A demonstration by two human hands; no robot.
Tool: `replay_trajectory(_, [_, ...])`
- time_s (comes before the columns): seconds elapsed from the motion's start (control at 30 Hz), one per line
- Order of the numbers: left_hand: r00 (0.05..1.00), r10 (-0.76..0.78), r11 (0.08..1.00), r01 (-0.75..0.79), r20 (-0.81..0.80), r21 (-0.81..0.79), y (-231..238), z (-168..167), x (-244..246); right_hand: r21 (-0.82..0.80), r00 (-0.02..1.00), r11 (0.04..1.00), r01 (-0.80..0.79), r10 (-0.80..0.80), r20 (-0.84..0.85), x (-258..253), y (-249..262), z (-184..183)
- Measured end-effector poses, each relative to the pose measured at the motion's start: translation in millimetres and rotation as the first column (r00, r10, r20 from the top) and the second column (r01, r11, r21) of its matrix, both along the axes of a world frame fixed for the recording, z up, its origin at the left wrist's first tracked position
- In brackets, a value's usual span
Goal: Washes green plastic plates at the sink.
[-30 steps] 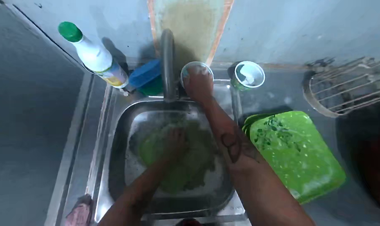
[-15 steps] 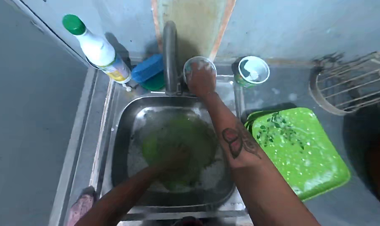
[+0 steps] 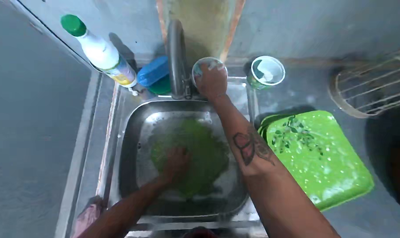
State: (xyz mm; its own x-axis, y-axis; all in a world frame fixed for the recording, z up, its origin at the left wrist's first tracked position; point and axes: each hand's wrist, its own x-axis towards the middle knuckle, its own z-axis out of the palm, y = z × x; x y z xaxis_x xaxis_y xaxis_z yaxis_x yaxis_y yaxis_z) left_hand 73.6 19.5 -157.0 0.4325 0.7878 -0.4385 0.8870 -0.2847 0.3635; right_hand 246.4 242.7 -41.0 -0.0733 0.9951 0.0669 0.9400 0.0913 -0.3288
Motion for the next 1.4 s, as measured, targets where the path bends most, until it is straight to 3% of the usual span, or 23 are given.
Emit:
replay_trajectory(0.07, [0.967, -0.247, 0.966, 0.251, 0.063, -0.059, -16.3, -1.0, -9.3, -0.022, 1.0, 1.0, 0.003, -0.003, 0.002, -1.6, 0.4, 1.1])
replay_trajectory(0.1, [0.958, -0.28, 0.958, 0.283, 0.056, -0.05, -18.0, -0.2, -14.7, -0.026, 1.0, 1.0, 0.0, 0.0, 0.002, -1.5, -0.3, 1.6])
replay_trajectory(0.23, [0.995, 0.057, 0.998, -0.057, -0.085, 0.004, -11.6, 9.5, -23.5, 0.007, 1.0, 1.0, 0.025, -0.025, -0.002, -2.4, -4.2, 2.7])
replay_trajectory(0.3, [0.998, -0.055, 0.998, 0.055, 0.003, 0.01, -29.5, 6.5, -23.6, 0.002, 0.999, 0.999, 0.035, -0.035, -0.004, -3.8, -2.9, 2.5])
replay_trajectory(0.37, [0.973, -0.215, 0.968, 0.223, 0.081, -0.116, -35.2, 15.1, -21.8, -0.032, 0.999, 0.999, 0.032, -0.033, -0.028, -2.5, -1.0, 5.6])
replay_trajectory(0.4, [0.974, -0.212, 0.966, 0.222, 0.086, -0.131, -31.3, 17.5, -25.0, -0.066, 0.999, 0.997, 0.028, -0.03, -0.04, -1.4, -0.7, 7.5])
replay_trajectory(0.5, [0.985, 0.172, 0.985, -0.171, -0.031, 0.023, 1.6, 31.9, -42.5, -0.129, 0.997, 0.991, 0.031, -0.04, -0.072, 1.0, 2.3, 8.5])
replay_trajectory(0.57, [0.89, 0.42, 0.904, -0.428, -0.177, -0.007, 26.1, 40.1, -55.1, -0.159, 0.994, 0.986, 0.044, -0.059, -0.089, 1.4, 0.7, 10.7])
replay_trajectory(0.6, [0.845, 0.473, 0.864, -0.501, -0.251, -0.059, 31.9, 42.4, -61.0, -0.166, 0.993, 0.985, 0.058, -0.074, -0.092, 1.5, -0.1, 12.8])
replay_trajectory(0.67, [0.809, 0.504, 0.804, -0.567, -0.302, -0.179, 34.9, 38.7, -72.6, -0.153, 0.98, 0.984, 0.088, -0.113, -0.161, 3.1, -0.8, 19.1])
replay_trajectory(0.73, [0.792, 0.571, 0.743, -0.611, -0.216, -0.274, 34.9, 26.0, -82.8, -0.09, 0.962, 0.989, 0.119, -0.137, -0.235, 4.7, 0.7, 20.4])
replay_trajectory(0.8, [0.747, 0.654, 0.687, -0.652, -0.117, -0.32, 35.6, 18.0, -86.8, -0.046, 0.982, 0.997, 0.067, -0.074, -0.171, 5.8, 4.4, 11.6])
replay_trajectory(0.93, [0.749, 0.654, 0.728, -0.661, -0.107, -0.183, 44.3, 27.8, -77.0, -0.073, 1.0, 0.997, -0.002, 0.001, -0.023, 5.1, 0.6, 5.4])
replay_trajectory(1.0, [0.708, 0.696, 0.697, -0.706, -0.12, -0.125, 50.2, 34.2, -74.5, -0.129, 1.0, 0.992, 0.007, -0.008, -0.004, 4.5, -2.3, 10.1])
replay_trajectory(1.1, [0.69, 0.702, 0.688, -0.721, -0.177, -0.083, 56.0, 39.8, -75.4, -0.144, 0.987, 0.988, 0.057, -0.077, -0.138, 7.8, -3.4, 20.3])
replay_trajectory(1.17, [0.71, 0.681, 0.708, -0.701, -0.182, -0.083, 56.8, 43.4, -75.8, -0.086, 0.861, 0.985, 0.148, -0.171, -0.48, 13.9, -3.6, 29.2])
replay_trajectory(1.2, [0.706, 0.688, 0.701, -0.706, -0.167, -0.097, 55.7, 43.4, -76.3, -0.045, 0.702, 0.98, 0.193, -0.17, -0.692, 16.9, -7.5, 31.7])
replay_trajectory(1.27, [0.665, 0.735, 0.648, -0.746, -0.133, -0.152, 54.4, 40.5, -77.4, -0.084, 0.233, 0.977, 0.195, -0.13, -0.964, 23.0, -23.7, 33.5])
replay_trajectory(1.33, [0.604, 0.794, 0.578, -0.786, -0.072, -0.219, 53.9, 33.7, -78.2, -0.228, -0.17, 0.972, 0.05, -0.217, -0.961, 31.6, -49.5, 28.5])
replay_trajectory(1.4, [0.551, 0.834, 0.531, -0.808, -0.012, -0.255, 53.3, 26.7, -76.0, -0.343, -0.366, 0.934, -0.104, -0.356, -0.86, 36.3, -82.6, 13.9])
